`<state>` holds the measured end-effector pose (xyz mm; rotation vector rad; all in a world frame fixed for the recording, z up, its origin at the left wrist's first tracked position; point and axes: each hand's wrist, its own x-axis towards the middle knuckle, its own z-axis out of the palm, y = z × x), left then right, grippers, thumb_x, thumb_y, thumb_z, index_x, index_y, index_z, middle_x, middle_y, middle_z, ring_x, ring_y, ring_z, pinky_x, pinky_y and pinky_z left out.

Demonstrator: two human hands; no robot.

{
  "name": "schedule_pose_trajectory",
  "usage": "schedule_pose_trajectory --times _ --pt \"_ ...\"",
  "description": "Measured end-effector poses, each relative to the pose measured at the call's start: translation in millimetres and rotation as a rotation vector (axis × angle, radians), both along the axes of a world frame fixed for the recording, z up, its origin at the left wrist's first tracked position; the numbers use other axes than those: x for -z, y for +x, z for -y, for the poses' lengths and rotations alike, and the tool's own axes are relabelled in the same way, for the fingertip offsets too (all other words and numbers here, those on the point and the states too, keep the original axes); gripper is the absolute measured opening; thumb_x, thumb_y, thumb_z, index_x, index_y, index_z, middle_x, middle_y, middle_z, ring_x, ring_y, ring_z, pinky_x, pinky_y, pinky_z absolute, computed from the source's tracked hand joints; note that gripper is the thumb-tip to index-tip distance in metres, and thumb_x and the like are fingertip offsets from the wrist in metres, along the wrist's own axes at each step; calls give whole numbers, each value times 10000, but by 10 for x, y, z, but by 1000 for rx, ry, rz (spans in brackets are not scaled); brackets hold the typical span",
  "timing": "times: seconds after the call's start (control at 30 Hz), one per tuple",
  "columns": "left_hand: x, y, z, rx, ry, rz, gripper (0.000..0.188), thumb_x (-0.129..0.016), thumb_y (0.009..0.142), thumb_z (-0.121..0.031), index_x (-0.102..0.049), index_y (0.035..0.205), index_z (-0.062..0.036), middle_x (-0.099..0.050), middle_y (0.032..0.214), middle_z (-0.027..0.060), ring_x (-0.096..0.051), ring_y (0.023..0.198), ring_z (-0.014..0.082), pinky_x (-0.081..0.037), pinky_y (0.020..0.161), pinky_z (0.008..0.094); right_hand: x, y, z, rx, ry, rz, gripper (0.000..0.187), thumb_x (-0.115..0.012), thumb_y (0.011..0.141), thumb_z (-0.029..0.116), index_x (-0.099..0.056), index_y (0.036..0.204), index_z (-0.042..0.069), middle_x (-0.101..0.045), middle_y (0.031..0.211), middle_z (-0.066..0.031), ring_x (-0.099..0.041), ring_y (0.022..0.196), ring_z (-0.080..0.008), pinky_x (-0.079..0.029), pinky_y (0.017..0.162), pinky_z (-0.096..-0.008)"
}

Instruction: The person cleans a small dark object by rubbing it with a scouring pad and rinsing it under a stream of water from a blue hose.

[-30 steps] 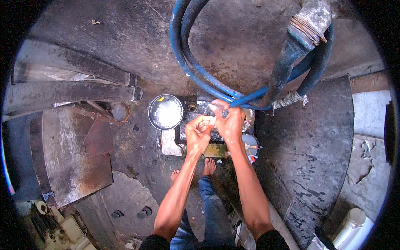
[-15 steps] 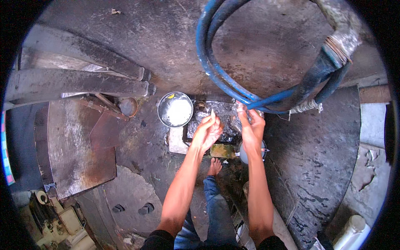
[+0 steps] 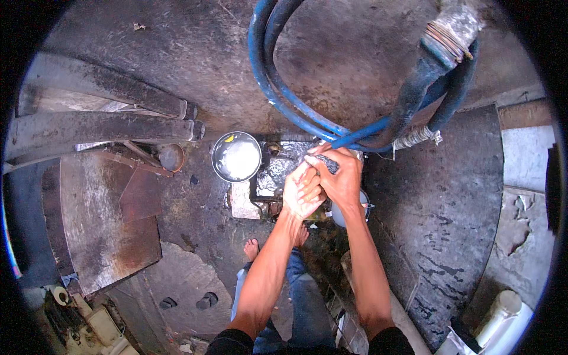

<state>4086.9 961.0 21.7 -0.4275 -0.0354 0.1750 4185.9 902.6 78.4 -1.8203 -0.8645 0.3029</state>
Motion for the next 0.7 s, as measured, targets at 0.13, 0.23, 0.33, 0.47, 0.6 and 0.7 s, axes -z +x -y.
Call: schedule_pose_trajectory --times 0.13,0.23,0.33,0.47,0.6,0.7 --pt "-9 -137 32 -40 95 -52 574 -216 1034 -324 -395 538 -96 -373 393 25 -293 253 104 -230 270 219 172 48 -71 0 -89 36 176 -704 727 72 -689 870 -30 -672 826 -203 -659 774 -345 -495 713 -363" --pt "-64 -106 45 -46 51 44 615 -207 1035 -339 -367 493 -96 -382 385 35 -305 238 104 -229 256 216 264 164 9 97 -106 -65 176 -713 770 117 -695 885 -15 -687 833 -187 -664 754 -301 -486 718 -361" --pt "-109 -106 33 -53 43 67 617 -207 1035 -340 -378 499 -88 -381 385 40 -310 236 105 -233 254 210 172 173 106 53 26 -193 197 -676 827 116 -675 966 -23 -697 903 -150 -641 806 -199 -475 764 -333" --pt "-149 -90 18 -65 43 96 605 -219 1033 -339 -393 516 -77 -387 393 46 -320 246 111 -232 259 216 -25 171 90 -202 -37 -105 187 -624 841 60 -663 1001 -28 -688 963 -172 -650 889 -269 -474 824 -354" --pt "-175 -72 3 -46 76 15 590 -214 1034 -333 -411 543 -71 -397 406 50 -320 256 122 -232 263 226 -164 273 -16 -491 -124 83 224 -564 854 50 -649 1046 -31 -652 1043 -230 -626 973 -383 -483 867 -406" --pt "-174 -102 -22 -54 92 43 586 -206 1035 -336 -421 561 -66 -416 426 61 -332 267 128 -238 262 234 -249 359 -84 -600 -275 11 239 -521 875 83 -651 1050 -15 -633 1065 -240 -610 990 -399 -486 852 -422"
